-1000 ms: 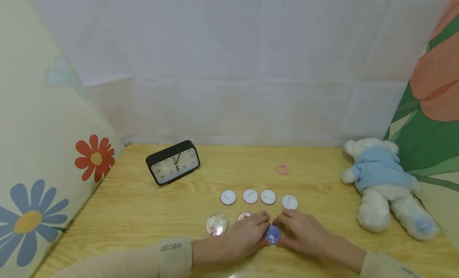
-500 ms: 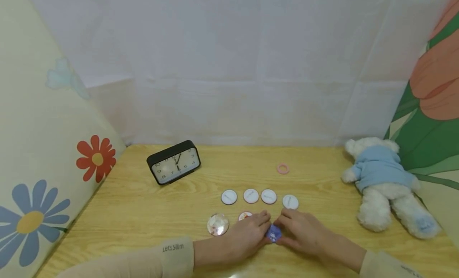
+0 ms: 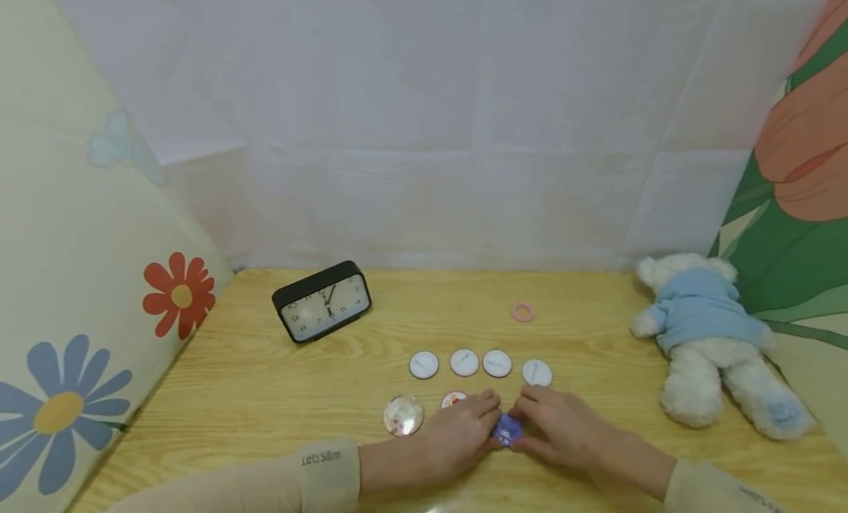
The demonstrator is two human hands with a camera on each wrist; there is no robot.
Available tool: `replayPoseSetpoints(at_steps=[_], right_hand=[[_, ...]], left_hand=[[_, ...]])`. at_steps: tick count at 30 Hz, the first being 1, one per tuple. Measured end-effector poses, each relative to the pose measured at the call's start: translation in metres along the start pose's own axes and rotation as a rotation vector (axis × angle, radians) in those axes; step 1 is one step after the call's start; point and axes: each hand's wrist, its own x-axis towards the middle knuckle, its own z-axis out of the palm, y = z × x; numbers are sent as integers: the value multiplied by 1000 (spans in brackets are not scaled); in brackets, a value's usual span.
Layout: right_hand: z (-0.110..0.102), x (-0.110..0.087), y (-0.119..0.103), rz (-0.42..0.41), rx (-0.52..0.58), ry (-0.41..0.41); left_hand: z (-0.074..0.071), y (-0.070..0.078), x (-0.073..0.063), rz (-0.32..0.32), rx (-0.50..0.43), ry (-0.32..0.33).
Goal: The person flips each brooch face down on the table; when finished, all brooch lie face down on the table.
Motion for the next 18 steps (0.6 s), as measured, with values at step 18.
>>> replayPoseSetpoints(at_steps=[18], right_hand=[[0,2,0,-6,44,19]], left_hand=[[-4,2,1,-36,-14,-42]])
